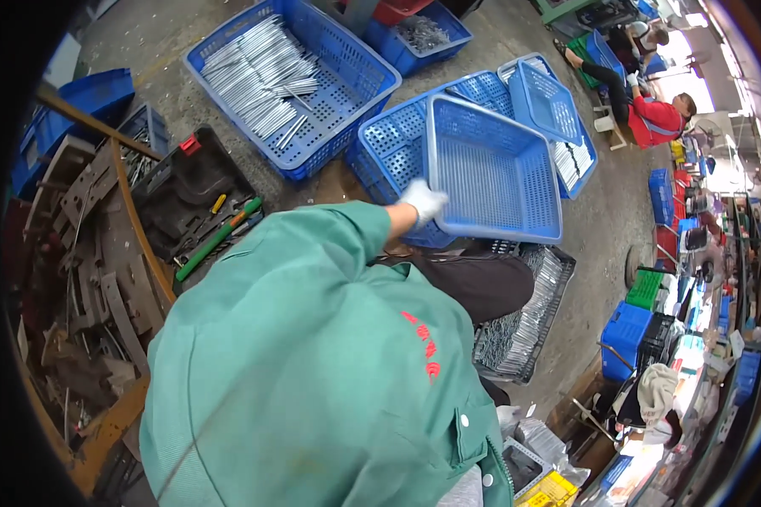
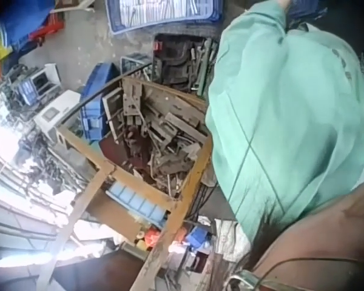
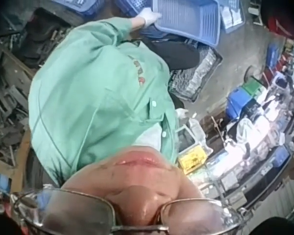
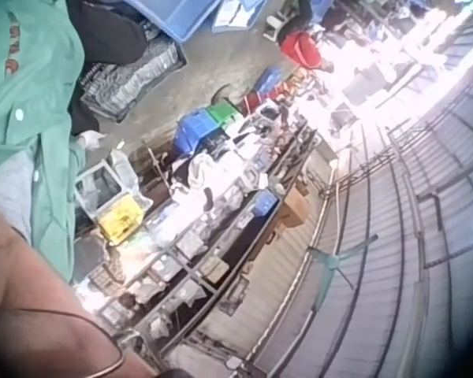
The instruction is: Sorting small metal parts from a blue plastic bin into a larger metal crate.
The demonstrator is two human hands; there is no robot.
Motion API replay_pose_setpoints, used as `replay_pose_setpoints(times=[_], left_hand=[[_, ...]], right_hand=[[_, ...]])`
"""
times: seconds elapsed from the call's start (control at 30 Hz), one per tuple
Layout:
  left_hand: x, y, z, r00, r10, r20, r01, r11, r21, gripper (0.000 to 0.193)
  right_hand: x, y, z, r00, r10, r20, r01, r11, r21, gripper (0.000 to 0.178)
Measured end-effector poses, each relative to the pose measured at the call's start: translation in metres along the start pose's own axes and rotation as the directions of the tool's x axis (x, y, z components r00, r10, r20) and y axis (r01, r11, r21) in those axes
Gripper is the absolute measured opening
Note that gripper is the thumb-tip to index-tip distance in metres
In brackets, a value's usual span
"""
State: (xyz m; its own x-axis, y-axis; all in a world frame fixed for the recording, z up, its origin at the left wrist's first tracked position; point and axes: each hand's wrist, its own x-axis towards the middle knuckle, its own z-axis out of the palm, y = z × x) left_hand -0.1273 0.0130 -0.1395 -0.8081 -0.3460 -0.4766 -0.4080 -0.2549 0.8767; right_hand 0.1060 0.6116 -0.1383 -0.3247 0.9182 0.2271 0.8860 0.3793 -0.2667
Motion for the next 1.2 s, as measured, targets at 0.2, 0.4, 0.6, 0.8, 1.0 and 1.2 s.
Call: replay_pose_setpoints(times=[0.2,0.4,0.6,0.8,1.0,1.2], left_hand=[[0.07,0.033,-0.113,0.989,0.147,-0.017,-0.135,0.941,0.31,0.055],[0.099,0.012,-0.145,0.969,0.182,-0.17,-0.098,0.907,0.411,0.059],[0.133,-0.014,-0.163,0.957,0.251,-0.143,-0.101,0.755,0.648,0.055],[0.153,-0.043,-0.149,0.968,0.251,0.015,-0.171,0.613,0.771,0.063],[0.194,-0.135,-0.15,0.816,0.566,0.115,-0.333,0.298,0.895,0.066],[0.164,-0.069,-0.137,0.933,0.351,-0.084,-0.19,0.676,0.712,0.055]], right_hand=[[-0.069,-0.051,-0.056,0.997,-0.074,0.018,0.076,0.981,-0.179,0.062],[-0.088,-0.12,-0.12,0.98,-0.17,0.104,0.199,0.863,-0.464,0.057],[-0.099,-0.184,-0.161,0.966,-0.183,0.18,0.255,0.772,-0.582,0.054],[-0.098,-0.22,-0.192,0.998,0.054,0.018,-0.044,0.925,-0.378,0.057],[-0.105,-0.267,-0.188,0.941,0.334,-0.053,-0.337,0.939,-0.068,0.06],[-0.093,-0.314,-0.174,0.847,0.529,0.05,-0.523,0.815,0.249,0.062]])
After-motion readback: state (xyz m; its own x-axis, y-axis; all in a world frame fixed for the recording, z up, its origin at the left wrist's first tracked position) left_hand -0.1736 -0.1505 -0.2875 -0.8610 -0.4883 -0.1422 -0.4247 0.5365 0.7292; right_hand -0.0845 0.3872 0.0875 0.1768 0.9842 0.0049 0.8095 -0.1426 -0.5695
